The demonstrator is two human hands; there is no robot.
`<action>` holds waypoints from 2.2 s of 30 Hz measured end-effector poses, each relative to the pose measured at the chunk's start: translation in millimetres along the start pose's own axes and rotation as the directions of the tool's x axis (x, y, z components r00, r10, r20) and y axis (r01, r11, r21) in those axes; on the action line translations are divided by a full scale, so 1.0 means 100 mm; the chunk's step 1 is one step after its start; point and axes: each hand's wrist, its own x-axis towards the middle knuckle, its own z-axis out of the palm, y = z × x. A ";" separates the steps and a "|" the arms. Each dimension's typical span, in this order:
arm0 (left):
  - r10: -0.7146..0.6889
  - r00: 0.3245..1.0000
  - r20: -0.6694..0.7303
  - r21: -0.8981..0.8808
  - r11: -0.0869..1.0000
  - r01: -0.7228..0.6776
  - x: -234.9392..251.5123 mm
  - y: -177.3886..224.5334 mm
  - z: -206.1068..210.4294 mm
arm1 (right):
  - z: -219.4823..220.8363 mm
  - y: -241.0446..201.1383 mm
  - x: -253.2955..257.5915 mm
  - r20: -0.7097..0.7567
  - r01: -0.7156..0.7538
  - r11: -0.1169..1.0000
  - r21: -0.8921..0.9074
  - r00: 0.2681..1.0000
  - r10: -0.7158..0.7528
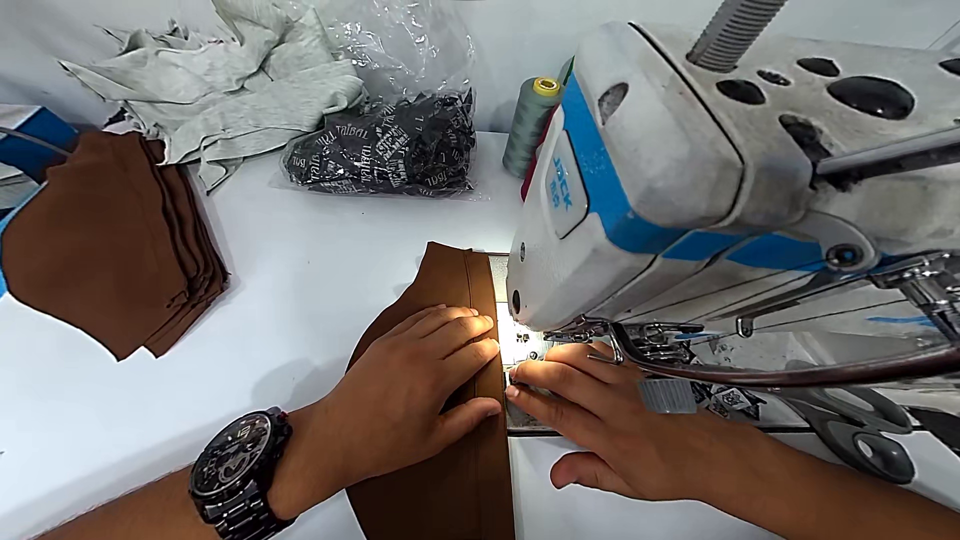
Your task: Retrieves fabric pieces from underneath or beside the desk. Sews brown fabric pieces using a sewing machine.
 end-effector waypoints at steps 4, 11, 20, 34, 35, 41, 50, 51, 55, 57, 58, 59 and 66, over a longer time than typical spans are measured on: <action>-0.001 1.000 -0.016 0.001 1.000 0.001 0.01 0.00 0.00 | -0.01 -0.01 0.01 0.006 0.007 1.000 -0.011 1.000 -0.006; -0.014 1.000 -0.025 -0.005 1.000 0.014 0.02 0.01 0.00 | -0.01 -0.03 0.01 0.002 0.015 1.000 -0.023 1.000 -0.015; -0.018 1.000 -0.024 0.001 1.000 0.018 0.01 0.01 0.01 | -0.01 -0.01 0.02 0.001 0.011 1.000 -0.018 1.000 -0.011; -0.032 0.998 -0.045 0.019 0.999 0.033 0.02 0.04 0.03 | -0.02 -0.04 0.02 0.020 0.006 0.998 -0.058 1.000 -0.005; -0.033 0.998 -0.050 0.023 0.999 0.034 0.02 0.04 0.03 | -0.02 -0.05 0.02 0.019 0.002 0.998 -0.059 1.000 -0.001; -0.049 0.997 -0.062 0.024 0.998 0.050 0.03 0.05 0.04 | -0.07 -0.02 0.01 0.005 0.000 1.000 -0.022 1.000 0.000; -0.095 0.994 -0.046 0.017 0.995 0.096 0.04 0.07 0.03 | -0.11 0.14 -0.05 0.048 0.018 0.998 0.060 0.999 -0.021; -0.099 0.994 -0.042 0.012 0.995 0.100 0.04 0.07 0.03 | -0.10 0.15 -0.04 0.048 0.020 0.998 0.063 0.999 -0.023; -0.101 0.994 -0.051 0.005 0.995 0.101 0.03 0.06 0.04 | -0.10 0.16 -0.04 0.073 0.013 0.999 0.046 0.997 -0.016; -0.100 0.994 -0.053 -0.001 0.995 0.100 0.03 0.06 0.05 | -0.10 0.13 -0.02 0.065 0.012 0.999 0.037 0.998 -0.015; -0.099 0.994 -0.055 -0.002 0.995 0.099 0.03 0.06 0.05 | -0.10 0.11 -0.02 0.060 0.009 1.000 0.028 0.998 -0.011; -0.098 0.994 -0.057 -0.003 0.995 0.098 0.03 0.06 0.05 | -0.09 0.11 -0.01 0.058 0.006 1.000 0.017 0.998 -0.007; -0.096 0.994 -0.051 0.003 0.995 0.096 0.04 0.06 0.04 | -0.05 0.11 0.00 0.053 0.016 1.000 -0.009 0.998 -0.015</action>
